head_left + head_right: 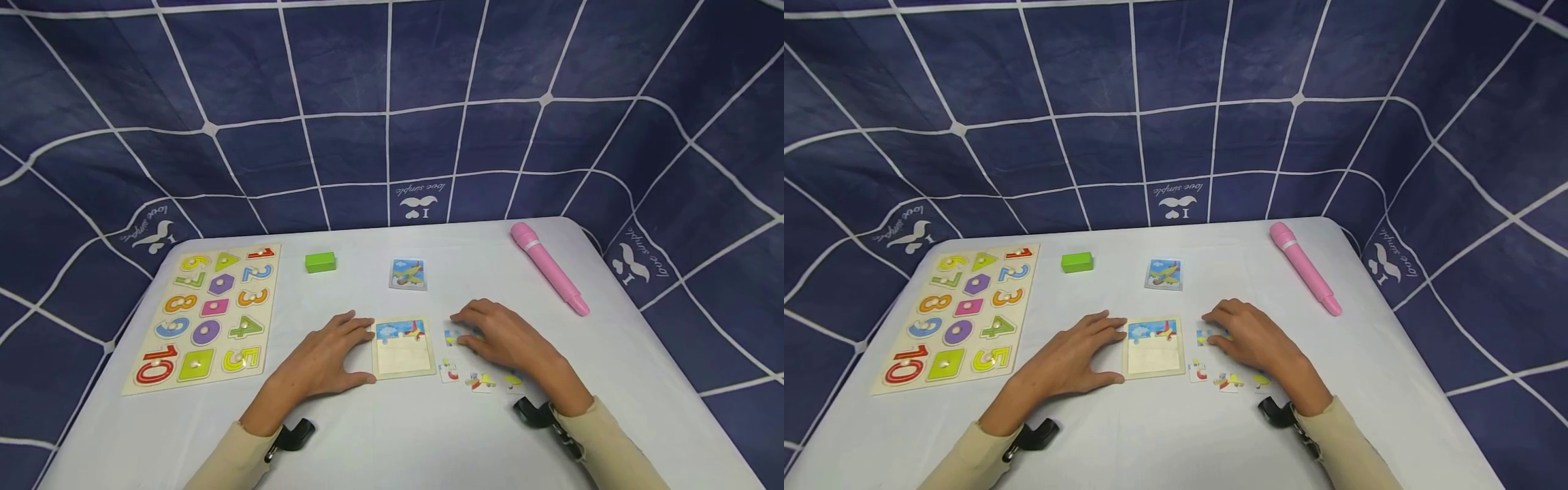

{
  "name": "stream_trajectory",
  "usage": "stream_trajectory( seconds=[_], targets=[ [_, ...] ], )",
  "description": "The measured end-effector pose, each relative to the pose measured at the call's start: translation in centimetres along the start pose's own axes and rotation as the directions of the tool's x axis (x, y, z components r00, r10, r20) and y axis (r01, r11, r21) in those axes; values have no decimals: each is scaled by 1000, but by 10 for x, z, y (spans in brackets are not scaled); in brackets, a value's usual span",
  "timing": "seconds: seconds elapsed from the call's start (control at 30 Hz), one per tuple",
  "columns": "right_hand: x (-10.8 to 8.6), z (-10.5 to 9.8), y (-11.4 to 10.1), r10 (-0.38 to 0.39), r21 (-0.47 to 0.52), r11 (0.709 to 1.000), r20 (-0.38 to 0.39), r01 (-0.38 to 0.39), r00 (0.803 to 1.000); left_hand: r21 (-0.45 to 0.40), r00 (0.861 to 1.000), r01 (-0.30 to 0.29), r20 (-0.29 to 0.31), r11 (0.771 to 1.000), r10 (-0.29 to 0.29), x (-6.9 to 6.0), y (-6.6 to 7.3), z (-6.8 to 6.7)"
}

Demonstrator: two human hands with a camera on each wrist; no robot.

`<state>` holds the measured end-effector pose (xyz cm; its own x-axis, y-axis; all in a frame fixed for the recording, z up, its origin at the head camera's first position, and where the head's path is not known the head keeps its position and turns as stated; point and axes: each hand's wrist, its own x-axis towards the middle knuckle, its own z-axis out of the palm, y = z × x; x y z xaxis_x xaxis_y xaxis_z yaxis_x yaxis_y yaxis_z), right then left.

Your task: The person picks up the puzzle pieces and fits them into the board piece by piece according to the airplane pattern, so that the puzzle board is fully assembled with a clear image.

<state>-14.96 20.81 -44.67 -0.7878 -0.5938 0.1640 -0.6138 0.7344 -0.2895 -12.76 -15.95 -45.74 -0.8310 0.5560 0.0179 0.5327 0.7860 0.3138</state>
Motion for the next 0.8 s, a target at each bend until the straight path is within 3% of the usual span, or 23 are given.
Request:
stream_trajectory(
  seconds=[0.43, 0.8],
  targets=[
    [-2, 8, -3, 23, 27, 999, 51, -25, 998, -4, 1000, 2, 1, 1000, -2, 0, -1, 1],
    [-2, 11, -2, 21, 30, 999, 49, -22, 999, -12, 1000, -1, -3, 1000, 1, 0, -1, 1]
  ],
)
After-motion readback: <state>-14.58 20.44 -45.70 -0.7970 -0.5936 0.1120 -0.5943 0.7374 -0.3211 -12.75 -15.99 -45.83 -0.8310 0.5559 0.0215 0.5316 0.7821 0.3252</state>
